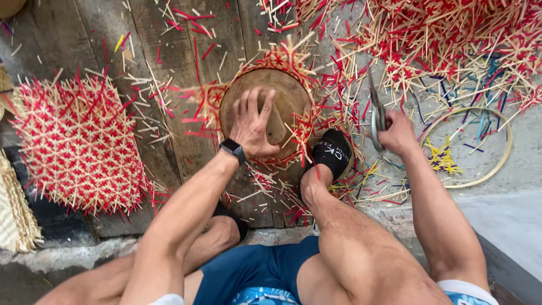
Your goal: The person sits on the ground and fits a red-and-natural woven bamboo mat over a round wooden mold, presses it into shape, attaches a bamboo rim around the edge, and trims excess strands with scissors, setting finished trays aside with other completed trays.
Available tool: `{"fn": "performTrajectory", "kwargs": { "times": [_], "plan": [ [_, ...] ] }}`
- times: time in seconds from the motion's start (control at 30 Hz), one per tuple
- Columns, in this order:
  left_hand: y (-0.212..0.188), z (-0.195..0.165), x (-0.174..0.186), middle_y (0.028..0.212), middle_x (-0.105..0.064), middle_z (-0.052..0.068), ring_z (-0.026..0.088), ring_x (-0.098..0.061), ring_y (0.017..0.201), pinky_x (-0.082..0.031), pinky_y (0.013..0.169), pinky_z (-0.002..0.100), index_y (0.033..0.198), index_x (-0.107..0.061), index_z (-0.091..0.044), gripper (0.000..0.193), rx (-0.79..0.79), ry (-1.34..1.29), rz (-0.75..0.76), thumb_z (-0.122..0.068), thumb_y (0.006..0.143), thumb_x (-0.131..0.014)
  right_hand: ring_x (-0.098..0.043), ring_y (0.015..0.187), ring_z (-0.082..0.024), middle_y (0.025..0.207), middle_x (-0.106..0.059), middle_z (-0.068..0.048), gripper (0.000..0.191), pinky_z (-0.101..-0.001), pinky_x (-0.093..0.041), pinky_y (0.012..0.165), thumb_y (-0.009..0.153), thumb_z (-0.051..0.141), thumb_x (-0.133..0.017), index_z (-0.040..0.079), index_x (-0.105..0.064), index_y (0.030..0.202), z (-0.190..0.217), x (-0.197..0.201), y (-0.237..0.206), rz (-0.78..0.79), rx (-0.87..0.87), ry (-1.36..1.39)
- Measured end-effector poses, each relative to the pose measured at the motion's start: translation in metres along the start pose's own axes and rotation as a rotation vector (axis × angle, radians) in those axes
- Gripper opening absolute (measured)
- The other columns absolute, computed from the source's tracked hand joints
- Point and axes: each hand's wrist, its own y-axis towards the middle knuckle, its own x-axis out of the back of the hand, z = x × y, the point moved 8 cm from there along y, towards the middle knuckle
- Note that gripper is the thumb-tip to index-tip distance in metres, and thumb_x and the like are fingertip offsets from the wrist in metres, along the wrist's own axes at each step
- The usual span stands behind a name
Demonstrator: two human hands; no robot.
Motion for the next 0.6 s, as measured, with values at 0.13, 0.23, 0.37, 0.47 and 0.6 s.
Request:
{"fn": "performTrajectory", "kwargs": {
  "times": [0.13,0.23,0.37,0.47,0.6],
  "plan": [
    [-0.011,0.004,0.009,0.154,-0.027,0.025,0.049,-0.028,0.143,-0.028,0.113,0.064,0.162,-0.021,-0.021,0.143,0.027,0.004,-0.13,-0.046,0.042,-0.095,-0.063,0.089,-0.035,0.092,-0.064,-0.018,0.052,-0.0457,-0.051,0.081,0.085,0.05,-0.081,0.001,-0.067,0.096,0.035,-0.006,-0.043,-0.052,0.168,-0.202],
    [0.0,0.013,0.005,0.157,-0.026,0.026,0.05,-0.026,0.144,-0.027,0.115,0.064,0.163,-0.021,-0.023,0.142,0.02,0.004,-0.069,-0.048,0.044,-0.095,-0.061,0.103,-0.041,0.108,-0.064,-0.023,0.055,-0.0506,-0.049,0.09,0.084,0.054,-0.075,0.005,-0.067,0.109,0.073,-0.012,-0.045,0.014,0.267,-0.216],
    [0.01,0.007,0.004,0.156,-0.023,0.029,0.054,-0.023,0.142,-0.023,0.111,0.067,0.158,-0.018,-0.021,0.141,0.052,0.02,-0.144,-0.059,0.045,-0.094,-0.06,0.107,-0.044,0.11,-0.065,-0.026,0.065,-0.0544,-0.047,0.092,0.083,0.059,-0.071,0.003,-0.066,0.115,0.126,-0.025,-0.015,0.094,0.305,-0.228],
    [-0.003,0.005,-0.005,0.156,-0.023,0.031,0.053,-0.026,0.143,-0.022,0.115,0.066,0.162,-0.011,-0.02,0.135,0.454,-0.099,-0.412,-0.063,0.063,-0.092,-0.062,0.107,-0.044,0.109,-0.065,-0.027,0.06,-0.0536,-0.05,0.091,0.088,0.059,-0.068,0.001,-0.068,0.105,0.14,-0.032,0.008,0.049,0.234,-0.325],
    [-0.014,0.007,-0.024,0.154,-0.026,0.034,0.051,-0.032,0.141,-0.027,0.117,0.062,0.164,-0.008,-0.021,0.127,0.655,-0.063,-0.522,-0.055,0.072,-0.088,-0.067,0.096,-0.038,0.104,-0.068,-0.023,0.049,-0.0507,-0.054,0.083,0.091,0.05,-0.068,0.003,-0.068,0.103,0.125,-0.02,0.017,-0.034,0.202,-0.533]
  ]
}}
